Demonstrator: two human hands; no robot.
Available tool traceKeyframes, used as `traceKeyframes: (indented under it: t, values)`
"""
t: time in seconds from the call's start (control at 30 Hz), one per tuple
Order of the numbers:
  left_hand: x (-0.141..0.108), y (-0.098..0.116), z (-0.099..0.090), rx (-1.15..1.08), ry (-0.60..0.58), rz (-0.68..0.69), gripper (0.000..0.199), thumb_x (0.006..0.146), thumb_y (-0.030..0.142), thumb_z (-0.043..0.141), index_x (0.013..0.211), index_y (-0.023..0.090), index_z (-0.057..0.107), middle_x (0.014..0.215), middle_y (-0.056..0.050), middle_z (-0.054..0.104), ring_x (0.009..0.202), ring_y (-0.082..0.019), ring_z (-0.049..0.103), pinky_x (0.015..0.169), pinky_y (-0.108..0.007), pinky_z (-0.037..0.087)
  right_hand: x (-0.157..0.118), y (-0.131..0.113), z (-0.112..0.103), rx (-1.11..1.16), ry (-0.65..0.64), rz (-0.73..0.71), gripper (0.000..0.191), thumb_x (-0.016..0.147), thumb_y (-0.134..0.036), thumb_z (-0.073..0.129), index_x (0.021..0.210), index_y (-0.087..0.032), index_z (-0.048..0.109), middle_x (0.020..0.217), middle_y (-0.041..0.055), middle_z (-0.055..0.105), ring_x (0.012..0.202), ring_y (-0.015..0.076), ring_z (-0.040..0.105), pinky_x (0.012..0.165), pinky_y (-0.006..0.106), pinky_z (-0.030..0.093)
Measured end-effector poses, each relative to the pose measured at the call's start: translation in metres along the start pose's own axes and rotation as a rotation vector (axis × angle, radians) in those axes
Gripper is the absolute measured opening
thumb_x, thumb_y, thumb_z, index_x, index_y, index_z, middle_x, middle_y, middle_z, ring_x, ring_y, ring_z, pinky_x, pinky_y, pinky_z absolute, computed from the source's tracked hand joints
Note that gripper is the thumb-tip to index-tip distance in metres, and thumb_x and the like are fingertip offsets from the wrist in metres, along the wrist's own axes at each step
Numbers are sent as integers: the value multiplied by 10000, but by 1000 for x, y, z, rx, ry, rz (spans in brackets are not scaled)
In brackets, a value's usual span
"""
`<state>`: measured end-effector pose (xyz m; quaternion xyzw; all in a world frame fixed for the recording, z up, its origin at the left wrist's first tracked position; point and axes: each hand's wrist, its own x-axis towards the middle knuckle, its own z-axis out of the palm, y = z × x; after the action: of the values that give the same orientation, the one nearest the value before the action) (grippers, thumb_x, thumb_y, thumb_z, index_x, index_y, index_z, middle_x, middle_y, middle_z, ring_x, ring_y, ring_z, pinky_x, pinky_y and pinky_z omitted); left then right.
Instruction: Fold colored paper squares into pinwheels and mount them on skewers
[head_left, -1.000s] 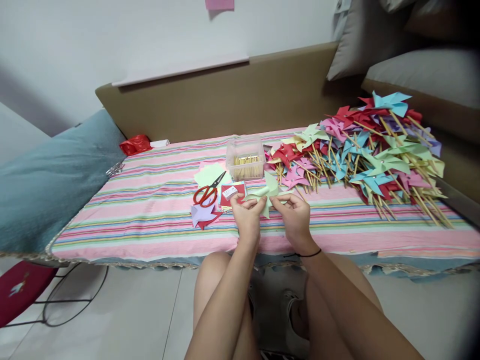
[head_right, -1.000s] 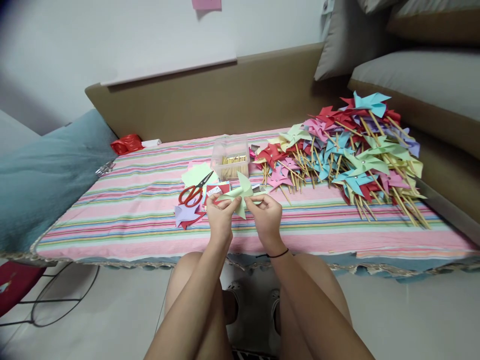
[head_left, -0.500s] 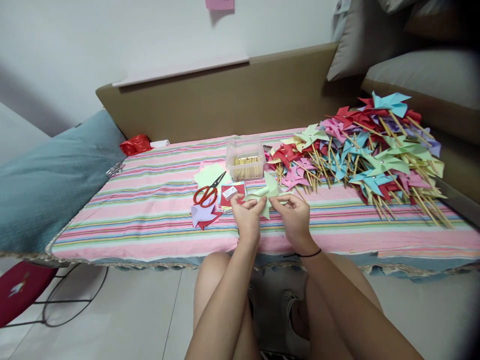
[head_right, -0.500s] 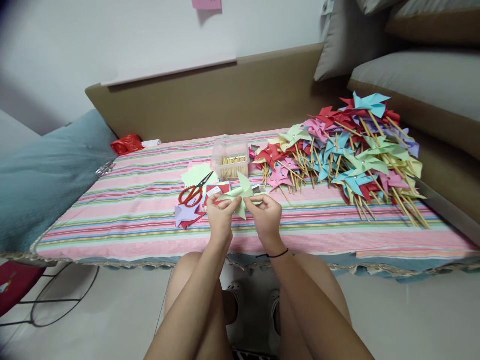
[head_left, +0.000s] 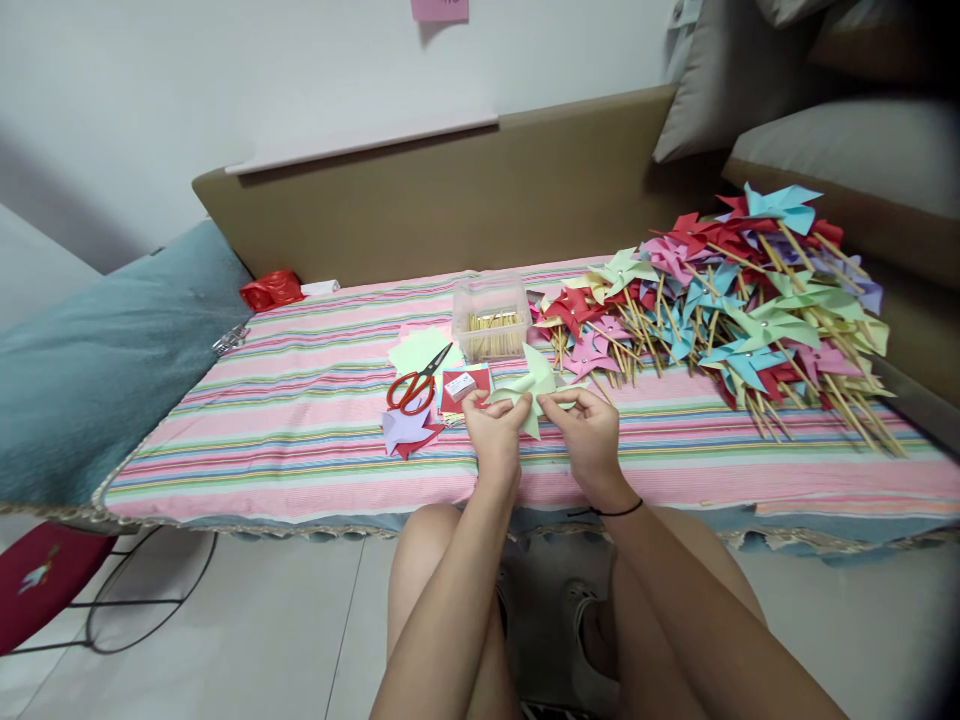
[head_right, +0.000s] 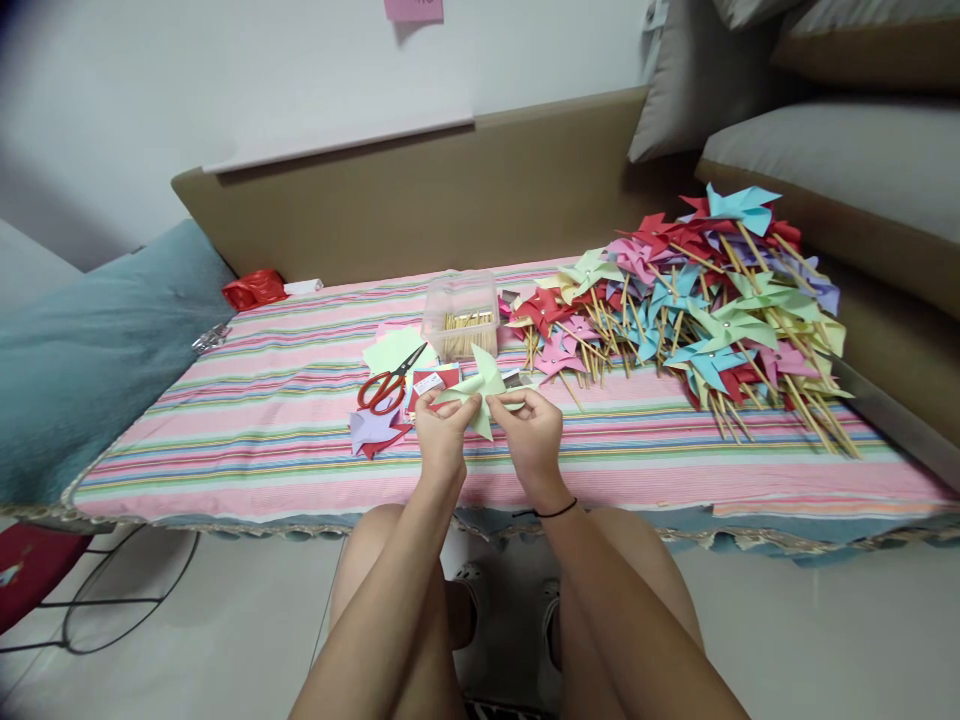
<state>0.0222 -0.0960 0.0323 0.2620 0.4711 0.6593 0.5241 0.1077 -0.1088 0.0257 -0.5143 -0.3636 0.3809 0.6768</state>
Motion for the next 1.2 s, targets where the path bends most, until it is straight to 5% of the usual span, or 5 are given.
traceKeyframes:
  t: [0.23,0.43,0.83,1.07,1.2]
  values:
    - [5,-3,0,-158,42,-113,579,485,162,817,948,162,470,672,14,632,566,-128,622,593,-259,469,0,1,5,228,-23,12,553,574,-262,786,977,-245,409,806,6,704,732,171,693,678,311,565]
    - [2,-5,2,-176,2,-119,582,469,170,832,928,161,474,672,12,640,577,-129,625,591,-258,470,5,5,6,318,-3,135,762,521,-244,809,1120,-239,339,810,7,708,752,196,703,740,369,569]
    - [0,-10,0,-53,3,-93,687,487,225,831,991,213,364,603,87,575,536,-103,590,598,-225,447,11,9,1,252,-7,117,735,523,-251,798,1113,-234,361,778,-24,680,674,167,681,645,315,567]
    - [6,15,-15,168,-255,-105,635,495,146,818,993,200,427,776,-18,692,702,-150,666,761,-301,479,25,6,-15,164,-87,251,792,431,-251,832,1084,-228,384,630,-68,650,547,169,640,528,301,538]
    - [11,17,-24,247,-393,-142,650,464,132,832,959,205,417,675,-1,681,612,-154,649,660,-275,481,24,6,-20,90,-232,295,784,405,-219,843,1060,-222,413,700,-44,672,588,158,644,539,268,520]
